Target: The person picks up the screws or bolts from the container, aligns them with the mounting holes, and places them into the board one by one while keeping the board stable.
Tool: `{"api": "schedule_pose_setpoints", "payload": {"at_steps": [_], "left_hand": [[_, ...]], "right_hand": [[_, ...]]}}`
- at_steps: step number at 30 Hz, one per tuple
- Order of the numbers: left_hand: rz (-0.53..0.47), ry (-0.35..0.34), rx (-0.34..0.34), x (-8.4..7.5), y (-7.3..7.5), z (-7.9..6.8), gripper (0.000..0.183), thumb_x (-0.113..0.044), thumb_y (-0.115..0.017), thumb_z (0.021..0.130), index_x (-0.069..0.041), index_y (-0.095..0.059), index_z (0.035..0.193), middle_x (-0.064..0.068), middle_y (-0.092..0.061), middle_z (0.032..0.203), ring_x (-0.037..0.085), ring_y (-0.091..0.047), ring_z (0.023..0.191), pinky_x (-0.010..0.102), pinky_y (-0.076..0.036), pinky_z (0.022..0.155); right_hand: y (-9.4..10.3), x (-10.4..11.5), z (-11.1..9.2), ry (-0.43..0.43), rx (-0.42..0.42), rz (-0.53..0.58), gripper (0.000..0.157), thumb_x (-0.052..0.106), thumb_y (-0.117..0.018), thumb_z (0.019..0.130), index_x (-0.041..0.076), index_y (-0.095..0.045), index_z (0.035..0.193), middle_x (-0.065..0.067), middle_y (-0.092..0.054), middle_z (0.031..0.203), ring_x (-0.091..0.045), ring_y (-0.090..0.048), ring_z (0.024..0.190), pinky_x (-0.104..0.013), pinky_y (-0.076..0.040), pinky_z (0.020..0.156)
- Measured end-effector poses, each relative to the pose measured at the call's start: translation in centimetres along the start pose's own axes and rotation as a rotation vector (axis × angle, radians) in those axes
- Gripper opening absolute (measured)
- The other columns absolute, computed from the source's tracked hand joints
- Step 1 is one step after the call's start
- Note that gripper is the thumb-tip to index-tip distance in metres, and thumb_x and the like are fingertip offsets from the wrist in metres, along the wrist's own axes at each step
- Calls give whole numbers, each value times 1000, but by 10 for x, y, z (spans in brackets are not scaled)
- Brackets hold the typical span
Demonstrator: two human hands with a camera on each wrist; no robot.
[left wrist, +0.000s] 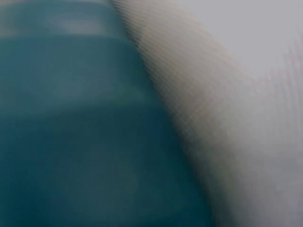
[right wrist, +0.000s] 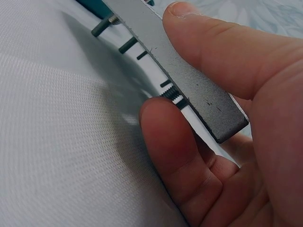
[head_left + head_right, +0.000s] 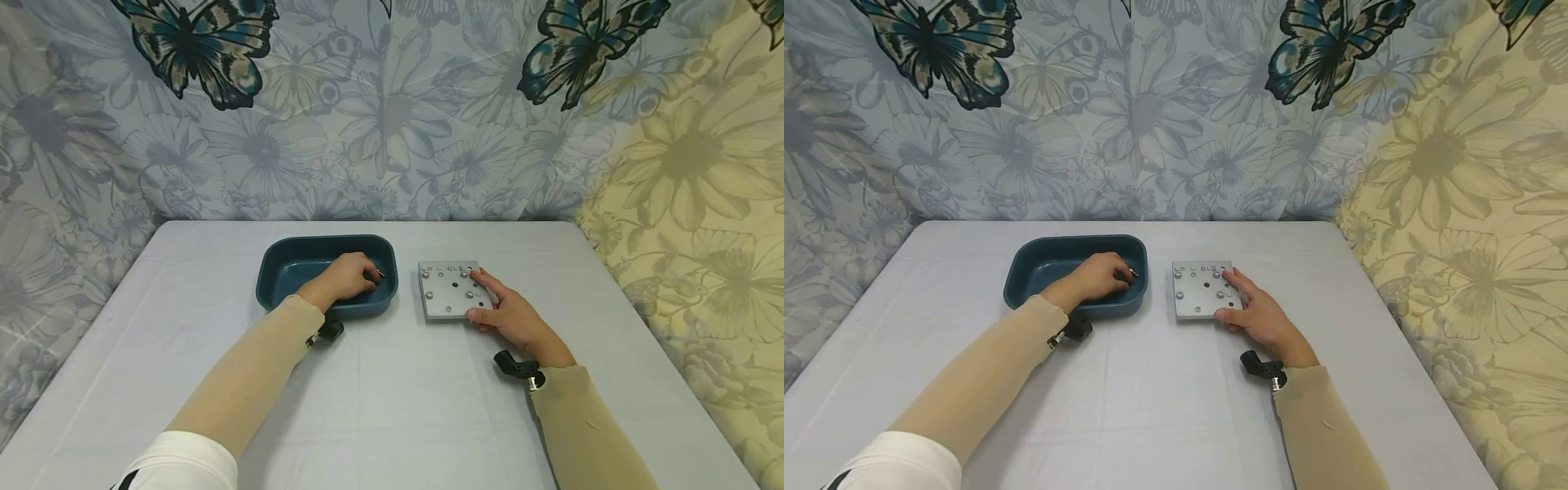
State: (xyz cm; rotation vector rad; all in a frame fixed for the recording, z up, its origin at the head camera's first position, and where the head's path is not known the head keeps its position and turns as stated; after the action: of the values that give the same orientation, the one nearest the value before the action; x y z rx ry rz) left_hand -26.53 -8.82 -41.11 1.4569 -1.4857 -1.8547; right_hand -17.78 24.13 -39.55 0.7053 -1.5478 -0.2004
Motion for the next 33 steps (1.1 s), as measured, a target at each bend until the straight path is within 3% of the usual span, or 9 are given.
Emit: {"api": "schedule_pose_setpoints", "payload": {"at_steps": [3,9,15,19,24,28,33], "left_hand": [[-99,25,17,0,2,-2,15,-15,-72,92,-14,-77,107,0,-69,112,20,-61,105,36,-48,92],[-418,127,8,0,12,-8,21,-12,-68,93,-9,-75,113,2,-71,107,18,-64,92,34,-52,80],[-728,238,1,0,19,-11,24,-11,-63,99,0,-69,120,14,-66,106,25,-65,90,36,-55,81],[-873,296,-29,-1,23,-12,26,-13,-57,103,2,-63,124,18,-64,106,29,-65,92,37,-56,80],[-1012,295,-100,-1,27,-12,26,-12,-55,104,5,-60,123,19,-63,114,24,-66,88,32,-56,78],[-1115,262,-142,-1,28,-12,24,-7,-55,103,6,-60,122,21,-63,116,21,-67,85,31,-56,79],[-1185,219,-153,-6,29,-12,25,-4,-56,102,5,-61,125,21,-65,113,25,-69,89,32,-57,79]], "right_hand": [[0,2,-1,-2,2,-3,88,26,-81,87,11,-30,158,-7,-14,165,-27,-64,68,-31,-34,95],[-1,1,-1,-2,-2,3,87,23,-81,87,10,-32,157,-8,-14,165,-28,-64,68,-40,-29,101],[-1,-7,4,-2,0,5,87,22,-81,87,10,-31,157,-8,-13,165,-29,-64,68,-42,-29,101],[-1,-24,11,-5,-6,9,91,28,-82,85,17,-30,158,-2,-12,165,-27,-64,67,-36,-31,99],[0,-37,16,2,-8,59,94,34,-85,81,24,-32,158,5,-13,165,-26,-64,68,-24,-46,82],[1,-39,15,-1,-4,147,95,29,-86,80,25,-32,158,-8,-30,159,-27,-64,70,-27,-52,69],[3,-41,14,-26,0,179,97,26,-86,80,28,-30,158,-18,-43,147,-26,-64,72,-29,-54,70]]}}
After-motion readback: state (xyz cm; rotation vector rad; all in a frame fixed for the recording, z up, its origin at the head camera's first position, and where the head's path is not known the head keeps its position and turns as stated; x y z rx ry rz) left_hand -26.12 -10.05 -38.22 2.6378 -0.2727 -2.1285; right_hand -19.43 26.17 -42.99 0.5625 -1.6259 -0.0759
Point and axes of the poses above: each hand's wrist, its own z-axis towards the middle knuckle, its own y-axis out of the back of the hand, x = y × z, the point moved 1 cm from there along z, towards the middle knuckle
